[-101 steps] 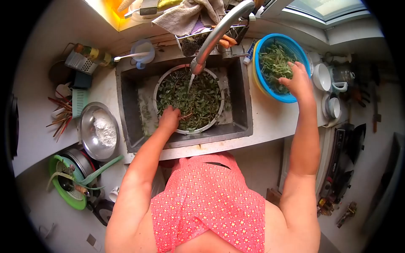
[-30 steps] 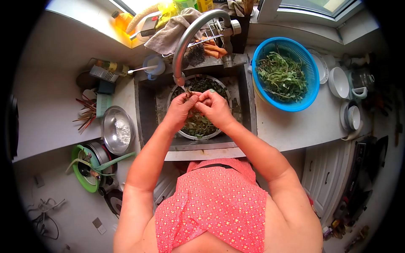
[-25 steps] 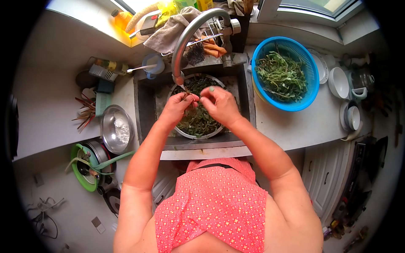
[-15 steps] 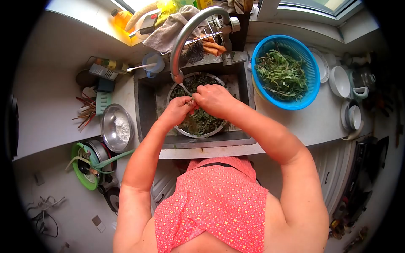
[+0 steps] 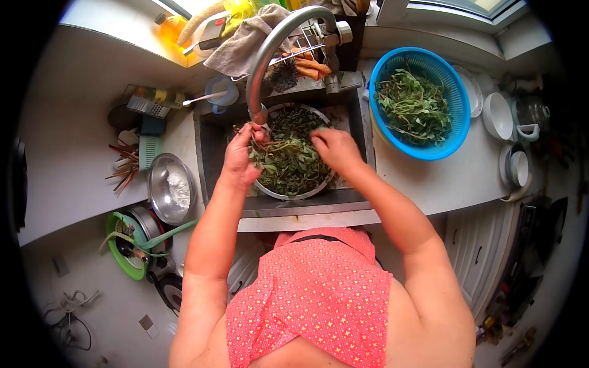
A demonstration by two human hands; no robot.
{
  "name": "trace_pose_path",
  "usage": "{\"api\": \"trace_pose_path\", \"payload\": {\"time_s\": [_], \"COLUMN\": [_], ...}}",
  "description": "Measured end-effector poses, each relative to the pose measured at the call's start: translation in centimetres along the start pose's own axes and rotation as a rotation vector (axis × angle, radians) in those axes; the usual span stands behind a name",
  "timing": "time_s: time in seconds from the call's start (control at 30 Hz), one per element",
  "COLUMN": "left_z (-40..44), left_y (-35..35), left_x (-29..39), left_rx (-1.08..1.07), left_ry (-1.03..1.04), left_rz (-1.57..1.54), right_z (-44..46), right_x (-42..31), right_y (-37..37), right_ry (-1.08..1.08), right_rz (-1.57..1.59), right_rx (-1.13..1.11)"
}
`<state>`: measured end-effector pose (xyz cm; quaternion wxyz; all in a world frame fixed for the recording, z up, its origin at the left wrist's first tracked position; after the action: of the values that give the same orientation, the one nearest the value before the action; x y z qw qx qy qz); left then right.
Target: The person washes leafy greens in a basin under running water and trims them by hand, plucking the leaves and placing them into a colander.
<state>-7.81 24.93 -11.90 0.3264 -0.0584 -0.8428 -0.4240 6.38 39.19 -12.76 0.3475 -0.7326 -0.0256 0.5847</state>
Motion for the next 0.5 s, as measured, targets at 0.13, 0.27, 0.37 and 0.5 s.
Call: {"api": "trace_pose_path", "payload": {"time_s": [0.13,0.27,0.37,0.5], "left_z": [-0.1,0.2,0.4,0.0], "left_y": [0.3,0.6,0.9,0.5], "left_x": [0.1,0.0,-0.6,-3.1], "left_rx": [-0.107,-0.154,-0.188,-0.167], "left_ry": [-0.039,-0.035,-0.071,-0.192], "left_rz": [-0.130,-0.182,-0.155,-0.045], "right_z": [-4.1,-2.6,-0.8,0.6], "right_x": [2.7,0.4,-4.2,-8.8], "right_y": [1.6,1.1,1.0,3.6], "right_ry": [0.203,0.086,-0.007,-0.419], "right_rz": [-0.451,-0.004,0.264,0.253], "right_rx": [-0.402,-0.198,-0.080,-0.049]}}
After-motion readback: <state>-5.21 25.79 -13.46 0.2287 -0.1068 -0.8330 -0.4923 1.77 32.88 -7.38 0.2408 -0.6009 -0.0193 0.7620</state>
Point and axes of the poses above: each hand's wrist, its own z-axis towards the middle knuckle, its own y-axis out of the palm, x = y × z, the point moved 10 cm from there along z, towards the middle knuckle, and after that the axes turned 8 degrees about z, right-handed, at the moved point
